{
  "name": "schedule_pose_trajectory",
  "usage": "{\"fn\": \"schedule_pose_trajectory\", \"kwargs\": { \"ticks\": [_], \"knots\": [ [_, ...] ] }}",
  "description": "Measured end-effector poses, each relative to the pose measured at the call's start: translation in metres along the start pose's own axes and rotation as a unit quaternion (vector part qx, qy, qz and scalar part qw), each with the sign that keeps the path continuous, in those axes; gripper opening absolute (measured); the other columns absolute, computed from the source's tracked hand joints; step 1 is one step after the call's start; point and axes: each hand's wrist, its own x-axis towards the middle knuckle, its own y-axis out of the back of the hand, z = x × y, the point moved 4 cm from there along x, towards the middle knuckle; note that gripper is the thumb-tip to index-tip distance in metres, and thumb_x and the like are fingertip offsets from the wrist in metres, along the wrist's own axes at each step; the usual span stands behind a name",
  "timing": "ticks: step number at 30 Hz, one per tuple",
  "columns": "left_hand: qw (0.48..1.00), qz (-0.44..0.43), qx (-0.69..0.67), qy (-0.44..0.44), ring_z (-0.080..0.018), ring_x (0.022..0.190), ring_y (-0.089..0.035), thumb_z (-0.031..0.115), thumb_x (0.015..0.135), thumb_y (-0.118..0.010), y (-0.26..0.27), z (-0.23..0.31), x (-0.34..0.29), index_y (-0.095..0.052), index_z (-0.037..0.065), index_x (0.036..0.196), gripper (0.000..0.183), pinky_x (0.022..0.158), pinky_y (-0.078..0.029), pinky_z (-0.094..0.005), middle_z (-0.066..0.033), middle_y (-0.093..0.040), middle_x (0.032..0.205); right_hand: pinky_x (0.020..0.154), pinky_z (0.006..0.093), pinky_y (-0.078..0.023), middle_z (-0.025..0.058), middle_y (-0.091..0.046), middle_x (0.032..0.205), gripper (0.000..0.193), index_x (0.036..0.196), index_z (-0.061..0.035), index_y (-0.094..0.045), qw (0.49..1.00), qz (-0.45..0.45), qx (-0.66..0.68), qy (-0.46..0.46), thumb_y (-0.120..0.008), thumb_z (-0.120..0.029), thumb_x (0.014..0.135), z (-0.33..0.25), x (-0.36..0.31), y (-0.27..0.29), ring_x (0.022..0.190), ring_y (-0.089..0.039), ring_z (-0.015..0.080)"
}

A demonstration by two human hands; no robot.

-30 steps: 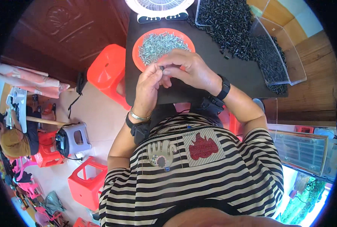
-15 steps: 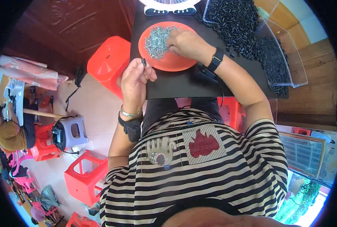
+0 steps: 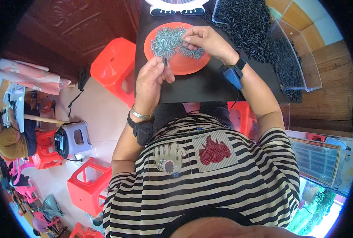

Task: Assembling small metal clips into black plastic housings by hand.

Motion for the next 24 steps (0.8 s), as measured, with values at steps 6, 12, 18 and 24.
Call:
{"fn": "schedule_pose_trajectory", "kwargs": {
  "ticks": [6, 12, 18, 24],
  "knots": [
    [0.999, -0.033, 0.007, -0.003, -0.0137, 0.069, -0.056, 0.018, 0.095, -0.045, -0.008, -0.006, 0.016, -0.054, 0.002, 0.091, 0.019, 0.067, -0.042, -0.0262, -0.0051, -0.057, 0.076, 0.07, 0.0205, -0.047, 0.0026, -0.067, 0.089, 0.017, 0.103, -0.0042, -0.062, 0.994, -0.029, 0.101, -0.017, -0.056, -0.017, 0.092, -0.019, -0.014, -0.003, 0.074, -0.058, 0.0056],
    [0.999, -0.023, 0.027, -0.004, -0.0172, 0.08, -0.058, 0.019, 0.094, -0.047, -0.013, -0.01, 0.031, -0.052, 0.002, 0.092, 0.018, 0.073, -0.045, -0.0287, -0.0077, -0.057, 0.088, 0.07, 0.0207, -0.046, 0.0006, -0.066, 0.088, 0.015, 0.099, -0.0043, -0.064, 0.996, 0.006, 0.083, 0.023, -0.058, -0.016, 0.092, -0.021, -0.013, -0.005, 0.076, -0.058, 0.0054],
    [0.998, -0.044, -0.028, -0.024, -0.019, 0.087, -0.058, 0.017, 0.094, -0.046, -0.018, -0.011, 0.045, -0.052, 0.0, 0.095, 0.018, 0.077, -0.046, -0.0302, -0.0085, -0.057, 0.093, 0.069, 0.0215, -0.048, 0.0002, -0.065, 0.083, 0.014, 0.097, -0.0012, -0.064, 0.992, -0.015, 0.042, 0.116, -0.058, -0.012, 0.091, -0.029, -0.018, -0.021, 0.077, -0.059, 0.0057],
    [0.994, -0.066, -0.087, -0.019, -0.0181, 0.077, -0.057, 0.018, 0.093, -0.047, -0.01, -0.016, 0.047, -0.053, 0.003, 0.092, 0.016, 0.072, -0.044, -0.0295, -0.0072, -0.057, 0.085, 0.062, 0.0197, -0.046, -0.001, -0.064, 0.082, 0.016, 0.102, -0.0018, -0.063, 0.987, -0.011, -0.011, 0.157, -0.058, -0.012, 0.092, -0.03, -0.021, -0.024, 0.073, -0.056, 0.0034]
  ]
}}
